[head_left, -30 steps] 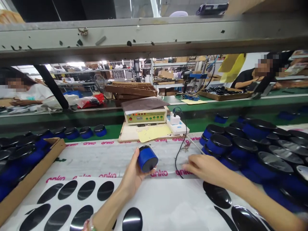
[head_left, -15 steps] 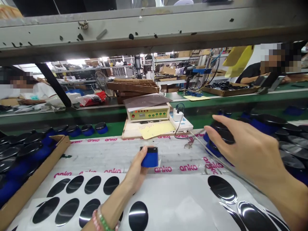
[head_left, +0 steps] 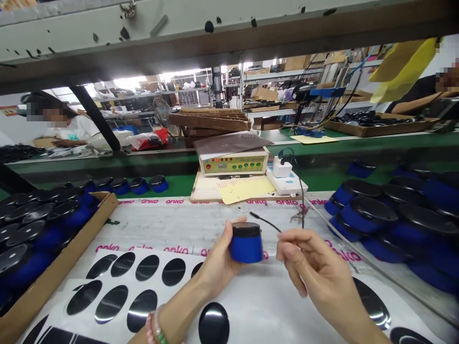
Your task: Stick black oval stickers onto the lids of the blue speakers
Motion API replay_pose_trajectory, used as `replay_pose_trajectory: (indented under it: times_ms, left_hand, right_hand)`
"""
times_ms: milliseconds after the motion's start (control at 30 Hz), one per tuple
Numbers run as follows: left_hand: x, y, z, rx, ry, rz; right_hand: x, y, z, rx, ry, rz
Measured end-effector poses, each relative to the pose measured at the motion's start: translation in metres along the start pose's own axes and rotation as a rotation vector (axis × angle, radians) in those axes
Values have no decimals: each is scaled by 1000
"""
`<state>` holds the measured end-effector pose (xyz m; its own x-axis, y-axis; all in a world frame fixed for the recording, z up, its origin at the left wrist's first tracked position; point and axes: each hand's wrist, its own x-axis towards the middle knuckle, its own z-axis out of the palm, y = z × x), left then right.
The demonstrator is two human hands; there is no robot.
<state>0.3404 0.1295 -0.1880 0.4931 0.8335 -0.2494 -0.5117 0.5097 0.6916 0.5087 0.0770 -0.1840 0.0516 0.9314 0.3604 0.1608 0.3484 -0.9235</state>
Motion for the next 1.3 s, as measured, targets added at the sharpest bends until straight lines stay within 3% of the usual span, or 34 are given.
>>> replay_pose_trajectory:
  times_ms: [67, 167, 300, 467, 767, 1033, 1300]
  left_hand:
    - [-1, -3, -4, 90, -10, 28]
    - [-1, -5, -9, 173, 14, 104]
    - [0, -2, -6, 59, 34, 63]
    - [0, 0, -1, -46, 29, 7]
    - [-4, -4, -8, 272, -16, 170]
    - [-4, -5, -10, 695, 69, 420]
    - [-8, -11, -16, 1057, 97, 460]
  right_hand:
    - [-2, 0, -2, 74, -55, 38]
    - [-1, -2, -4, -38, -107, 9]
    - [0, -2, -3, -286, -62, -90]
    - [-2, 5, 5, -406, -38, -242]
    - [-1, -7, 13, -381, -19, -257]
    - [-1, -4, 8, -502, -3, -282]
    - [-6, 5, 11, -558, 35, -307]
